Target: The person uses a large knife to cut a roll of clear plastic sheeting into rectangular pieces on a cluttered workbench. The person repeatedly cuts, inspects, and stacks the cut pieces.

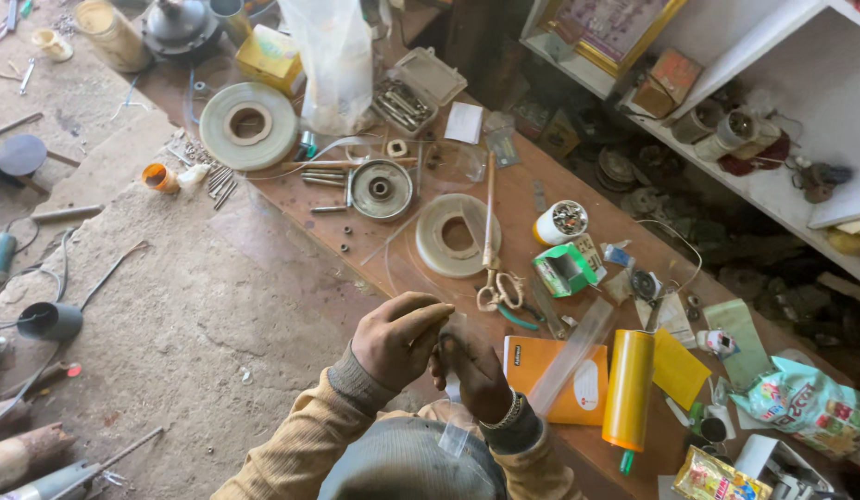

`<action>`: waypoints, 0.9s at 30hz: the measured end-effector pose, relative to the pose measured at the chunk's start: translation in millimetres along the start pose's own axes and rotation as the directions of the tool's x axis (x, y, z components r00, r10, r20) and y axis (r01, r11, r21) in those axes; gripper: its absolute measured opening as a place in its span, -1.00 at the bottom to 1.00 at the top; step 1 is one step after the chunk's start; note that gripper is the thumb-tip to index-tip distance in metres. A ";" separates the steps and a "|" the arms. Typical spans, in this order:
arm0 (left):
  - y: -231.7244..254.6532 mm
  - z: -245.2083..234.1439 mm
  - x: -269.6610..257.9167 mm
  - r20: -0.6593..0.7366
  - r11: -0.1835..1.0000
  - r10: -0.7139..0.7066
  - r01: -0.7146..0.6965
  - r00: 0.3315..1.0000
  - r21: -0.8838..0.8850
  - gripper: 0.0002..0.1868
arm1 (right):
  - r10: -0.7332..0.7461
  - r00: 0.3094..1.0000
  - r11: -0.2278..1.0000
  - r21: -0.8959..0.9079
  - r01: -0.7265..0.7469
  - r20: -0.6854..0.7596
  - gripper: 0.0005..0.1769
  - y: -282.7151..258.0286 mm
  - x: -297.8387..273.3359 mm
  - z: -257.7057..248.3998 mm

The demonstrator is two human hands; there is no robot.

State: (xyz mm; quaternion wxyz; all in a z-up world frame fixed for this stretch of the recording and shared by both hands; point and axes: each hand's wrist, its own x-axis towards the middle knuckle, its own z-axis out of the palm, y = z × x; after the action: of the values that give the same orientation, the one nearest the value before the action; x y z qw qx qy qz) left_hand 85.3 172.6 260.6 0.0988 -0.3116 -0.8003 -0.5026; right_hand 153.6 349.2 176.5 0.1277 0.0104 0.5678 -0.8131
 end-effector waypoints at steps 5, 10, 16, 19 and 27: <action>-25.2 -41.0 -25.6 -0.029 0.984 -0.118 0.113 0.993 -0.137 -0.77 | 0.016 0.998 0.996 -0.090 -0.010 0.060 -0.68 3.1 15.3 49.7; -35.1 -60.9 -45.1 0.141 0.681 -0.510 0.499 0.848 -0.537 -0.78 | 0.066 0.983 0.993 -0.111 -0.047 0.173 -0.64 -3.1 18.5 72.7; -30.5 -61.6 -49.2 -0.044 0.897 -0.310 0.277 0.950 -0.343 -0.76 | 0.065 0.998 0.981 -0.186 -0.062 0.011 -0.68 3.1 13.6 71.5; -23.8 -57.8 -47.5 -0.106 0.962 -0.203 0.178 0.973 -0.209 -0.74 | 0.040 0.997 0.979 -0.204 -0.026 0.065 -0.69 4.3 12.9 60.6; -5.4 -40.0 -26.1 -0.120 0.969 -0.218 0.201 0.968 -0.142 -0.80 | -0.056 0.996 0.966 -0.249 0.071 0.068 -0.70 -1.6 14.0 38.1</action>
State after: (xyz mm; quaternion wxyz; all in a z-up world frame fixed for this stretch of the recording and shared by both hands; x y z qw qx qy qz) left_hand 96.4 125.9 263.2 0.0786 -0.1962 -0.7862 -0.5807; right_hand 144.6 311.7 189.2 0.1189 -0.0487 0.6622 -0.7383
